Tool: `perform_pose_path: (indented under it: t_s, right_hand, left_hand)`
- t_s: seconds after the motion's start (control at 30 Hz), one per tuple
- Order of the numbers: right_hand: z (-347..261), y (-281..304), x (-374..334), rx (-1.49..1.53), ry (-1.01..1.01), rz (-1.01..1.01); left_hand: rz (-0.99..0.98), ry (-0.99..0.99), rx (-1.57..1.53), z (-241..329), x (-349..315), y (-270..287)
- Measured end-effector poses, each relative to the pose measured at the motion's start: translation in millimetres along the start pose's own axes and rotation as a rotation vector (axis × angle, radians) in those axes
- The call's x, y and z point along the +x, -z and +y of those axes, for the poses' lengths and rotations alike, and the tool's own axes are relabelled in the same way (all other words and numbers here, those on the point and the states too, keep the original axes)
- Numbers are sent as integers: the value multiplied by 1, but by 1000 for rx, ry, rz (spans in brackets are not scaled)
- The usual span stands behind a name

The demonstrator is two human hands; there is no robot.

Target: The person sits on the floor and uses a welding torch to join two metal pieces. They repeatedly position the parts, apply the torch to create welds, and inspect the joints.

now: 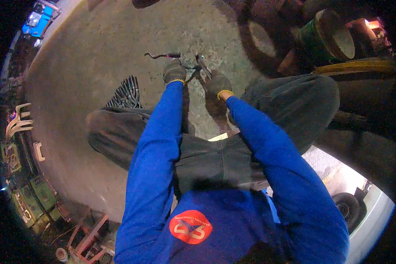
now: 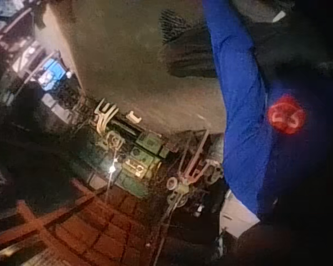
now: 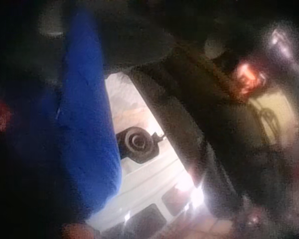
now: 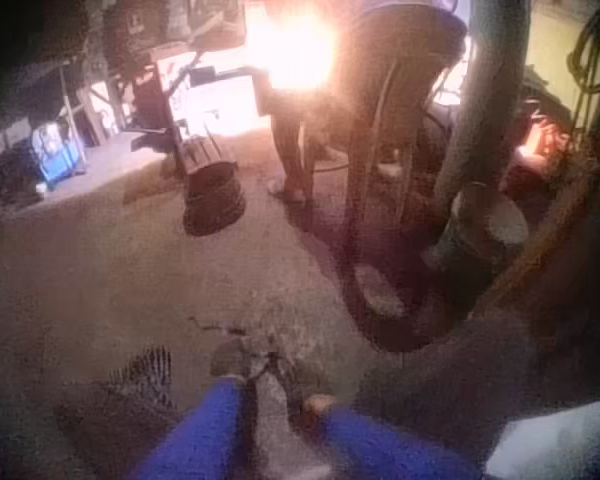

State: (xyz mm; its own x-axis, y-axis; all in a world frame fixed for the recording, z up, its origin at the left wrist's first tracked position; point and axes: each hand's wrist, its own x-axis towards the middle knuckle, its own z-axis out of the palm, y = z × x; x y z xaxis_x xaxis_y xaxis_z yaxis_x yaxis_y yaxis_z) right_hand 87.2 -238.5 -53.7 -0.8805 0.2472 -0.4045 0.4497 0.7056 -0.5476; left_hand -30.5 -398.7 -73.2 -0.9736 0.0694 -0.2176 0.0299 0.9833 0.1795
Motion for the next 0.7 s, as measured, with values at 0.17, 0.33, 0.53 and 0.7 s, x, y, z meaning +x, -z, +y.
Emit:
perform_pose_path:
  t_s: [0.17,0.33,0.53,0.7]
  right_hand:
    - [-18,19,-1,347,64,166]
    - [3,-14,2,30,43,-18]
    - [-13,9,9,248,23,158]
    - [25,-17,21,54,86,-63]
  left_hand:
    - [-8,-84,-24,2,-5,6]
    - [46,-188,-61,-17,3,-12]
    - [-19,-223,14,-3,-5,5]
    - [-54,-258,103,12,-7,19]
